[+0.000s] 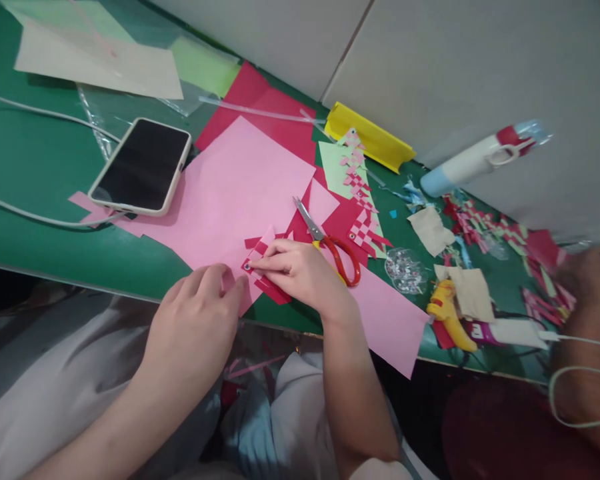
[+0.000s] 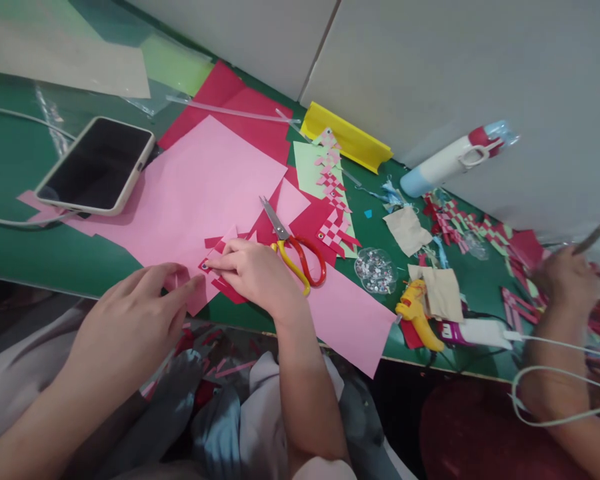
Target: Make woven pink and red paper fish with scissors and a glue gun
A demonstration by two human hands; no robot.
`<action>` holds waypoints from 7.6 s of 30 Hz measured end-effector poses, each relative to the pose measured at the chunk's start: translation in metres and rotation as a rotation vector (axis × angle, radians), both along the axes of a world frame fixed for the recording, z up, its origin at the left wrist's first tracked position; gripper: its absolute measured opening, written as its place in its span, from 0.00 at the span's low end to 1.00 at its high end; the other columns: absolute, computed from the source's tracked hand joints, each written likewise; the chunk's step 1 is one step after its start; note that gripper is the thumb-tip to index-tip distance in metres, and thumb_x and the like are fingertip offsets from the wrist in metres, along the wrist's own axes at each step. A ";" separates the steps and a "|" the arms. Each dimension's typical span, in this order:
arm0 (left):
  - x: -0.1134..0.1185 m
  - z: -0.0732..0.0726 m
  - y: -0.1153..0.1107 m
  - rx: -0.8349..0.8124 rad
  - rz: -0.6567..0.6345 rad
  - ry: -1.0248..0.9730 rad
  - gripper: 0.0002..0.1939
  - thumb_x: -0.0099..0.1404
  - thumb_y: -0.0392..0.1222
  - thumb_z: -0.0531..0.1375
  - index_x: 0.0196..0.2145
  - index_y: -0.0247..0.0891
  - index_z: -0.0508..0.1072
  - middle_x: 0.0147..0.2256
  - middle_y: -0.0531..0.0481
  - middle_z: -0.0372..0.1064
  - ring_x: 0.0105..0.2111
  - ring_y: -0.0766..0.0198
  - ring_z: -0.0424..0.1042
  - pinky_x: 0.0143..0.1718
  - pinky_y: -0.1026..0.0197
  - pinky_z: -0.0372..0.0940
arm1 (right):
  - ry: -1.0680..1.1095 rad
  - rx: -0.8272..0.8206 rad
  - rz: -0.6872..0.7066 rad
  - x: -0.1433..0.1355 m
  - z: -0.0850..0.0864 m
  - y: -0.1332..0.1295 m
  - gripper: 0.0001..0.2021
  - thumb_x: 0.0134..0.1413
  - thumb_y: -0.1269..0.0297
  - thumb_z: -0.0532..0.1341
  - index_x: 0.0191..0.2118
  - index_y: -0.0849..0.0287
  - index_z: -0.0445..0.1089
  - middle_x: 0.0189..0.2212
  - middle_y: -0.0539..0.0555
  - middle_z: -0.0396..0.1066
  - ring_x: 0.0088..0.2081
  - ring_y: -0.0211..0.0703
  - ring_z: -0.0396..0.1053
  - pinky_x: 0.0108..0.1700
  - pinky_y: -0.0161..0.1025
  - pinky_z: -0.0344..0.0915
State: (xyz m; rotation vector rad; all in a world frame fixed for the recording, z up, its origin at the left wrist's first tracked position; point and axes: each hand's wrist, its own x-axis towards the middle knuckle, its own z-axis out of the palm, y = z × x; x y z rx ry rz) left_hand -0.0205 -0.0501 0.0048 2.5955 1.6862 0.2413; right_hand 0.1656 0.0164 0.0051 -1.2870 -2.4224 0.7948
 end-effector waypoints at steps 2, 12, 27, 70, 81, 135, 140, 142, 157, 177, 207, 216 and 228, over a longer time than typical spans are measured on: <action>0.000 0.000 0.000 0.006 -0.004 -0.003 0.19 0.61 0.31 0.54 0.47 0.36 0.76 0.42 0.38 0.71 0.37 0.49 0.71 0.37 0.49 0.68 | -0.039 0.009 0.001 -0.002 0.002 -0.002 0.13 0.62 0.70 0.59 0.47 0.53 0.78 0.37 0.51 0.73 0.37 0.37 0.70 0.39 0.34 0.63; -0.003 -0.007 0.003 0.042 0.040 -0.102 0.15 0.66 0.35 0.50 0.44 0.33 0.74 0.43 0.38 0.71 0.40 0.51 0.69 0.40 0.51 0.65 | 0.108 -0.019 -0.035 0.002 0.001 -0.002 0.13 0.62 0.70 0.58 0.47 0.52 0.78 0.38 0.51 0.74 0.39 0.37 0.71 0.43 0.34 0.65; 0.015 -0.012 0.009 0.088 0.268 -0.229 0.15 0.67 0.44 0.53 0.42 0.40 0.78 0.42 0.41 0.73 0.45 0.47 0.66 0.45 0.45 0.54 | 0.107 -0.136 -0.213 0.010 0.000 -0.006 0.05 0.48 0.72 0.65 0.26 0.58 0.69 0.28 0.48 0.74 0.31 0.36 0.70 0.36 0.35 0.63; -0.002 0.018 0.028 -0.537 0.226 -1.382 0.23 0.50 0.42 0.67 0.44 0.37 0.67 0.28 0.56 0.67 0.30 0.66 0.69 0.36 0.61 0.65 | 1.004 -0.625 -0.444 0.009 -0.002 -0.018 0.17 0.32 0.60 0.76 0.31 0.60 0.76 0.24 0.49 0.76 0.26 0.40 0.73 0.36 0.39 0.71; 0.005 0.005 0.027 -0.851 0.148 -1.398 0.13 0.53 0.47 0.67 0.35 0.37 0.77 0.34 0.48 0.77 0.34 0.62 0.74 0.39 0.60 0.68 | 1.055 -0.568 -0.513 0.009 -0.003 -0.016 0.15 0.33 0.61 0.75 0.29 0.61 0.76 0.24 0.49 0.75 0.25 0.35 0.71 0.33 0.34 0.69; 0.030 -0.001 0.037 -0.487 0.297 -1.388 0.21 0.59 0.59 0.58 0.28 0.36 0.74 0.25 0.48 0.75 0.25 0.61 0.72 0.32 0.58 0.68 | 0.925 -0.594 -0.484 0.033 -0.010 -0.024 0.17 0.37 0.56 0.74 0.33 0.61 0.76 0.26 0.51 0.75 0.28 0.40 0.73 0.39 0.41 0.73; 0.035 0.006 0.035 -0.591 0.345 -1.472 0.12 0.53 0.48 0.58 0.26 0.35 0.73 0.23 0.49 0.73 0.23 0.62 0.71 0.29 0.59 0.69 | 0.970 -0.600 -0.499 0.032 -0.009 -0.024 0.17 0.37 0.57 0.74 0.32 0.62 0.75 0.25 0.51 0.75 0.28 0.40 0.73 0.39 0.42 0.73; 0.035 0.007 0.034 -0.624 0.366 -1.477 0.10 0.48 0.42 0.57 0.27 0.35 0.73 0.22 0.50 0.72 0.23 0.62 0.71 0.29 0.59 0.69 | 0.990 -0.608 -0.506 0.032 -0.007 -0.026 0.16 0.37 0.58 0.74 0.31 0.62 0.75 0.23 0.50 0.75 0.27 0.39 0.73 0.39 0.41 0.72; 0.029 0.002 0.031 -0.693 0.252 -1.356 0.13 0.54 0.49 0.64 0.28 0.35 0.76 0.24 0.50 0.73 0.27 0.65 0.71 0.33 0.63 0.68 | 0.997 -0.639 -0.523 0.032 -0.002 -0.028 0.17 0.36 0.59 0.75 0.33 0.62 0.76 0.28 0.53 0.78 0.29 0.41 0.75 0.39 0.41 0.73; 0.030 0.003 0.029 -0.214 0.397 -0.682 0.18 0.63 0.48 0.52 0.42 0.40 0.77 0.40 0.48 0.78 0.35 0.56 0.76 0.37 0.56 0.65 | 0.655 -0.247 -0.840 0.072 -0.007 -0.013 0.14 0.44 0.55 0.67 0.25 0.62 0.71 0.23 0.55 0.74 0.19 0.35 0.65 0.21 0.33 0.62; 0.201 0.003 0.102 -0.096 -0.099 -0.110 0.16 0.68 0.40 0.49 0.43 0.29 0.72 0.43 0.31 0.71 0.45 0.47 0.69 0.44 0.51 0.63 | 0.304 -0.054 -1.147 0.196 -0.014 -0.036 0.14 0.54 0.54 0.53 0.27 0.58 0.68 0.25 0.53 0.72 0.19 0.37 0.64 0.24 0.35 0.60; 0.234 -0.001 0.093 -0.086 0.006 -0.140 0.18 0.68 0.40 0.49 0.50 0.24 0.68 0.46 0.26 0.68 0.47 0.43 0.67 0.44 0.49 0.61 | 0.258 -0.036 -1.143 0.199 -0.003 -0.040 0.15 0.54 0.53 0.54 0.27 0.59 0.70 0.22 0.53 0.71 0.21 0.40 0.66 0.26 0.36 0.61; 0.238 0.003 0.094 -0.181 0.058 -0.349 0.25 0.61 0.33 0.55 0.56 0.30 0.61 0.53 0.30 0.61 0.49 0.46 0.67 0.44 0.53 0.63 | 0.246 -0.007 -1.168 0.205 -0.001 -0.046 0.14 0.55 0.57 0.54 0.32 0.58 0.74 0.27 0.57 0.75 0.27 0.44 0.69 0.29 0.37 0.62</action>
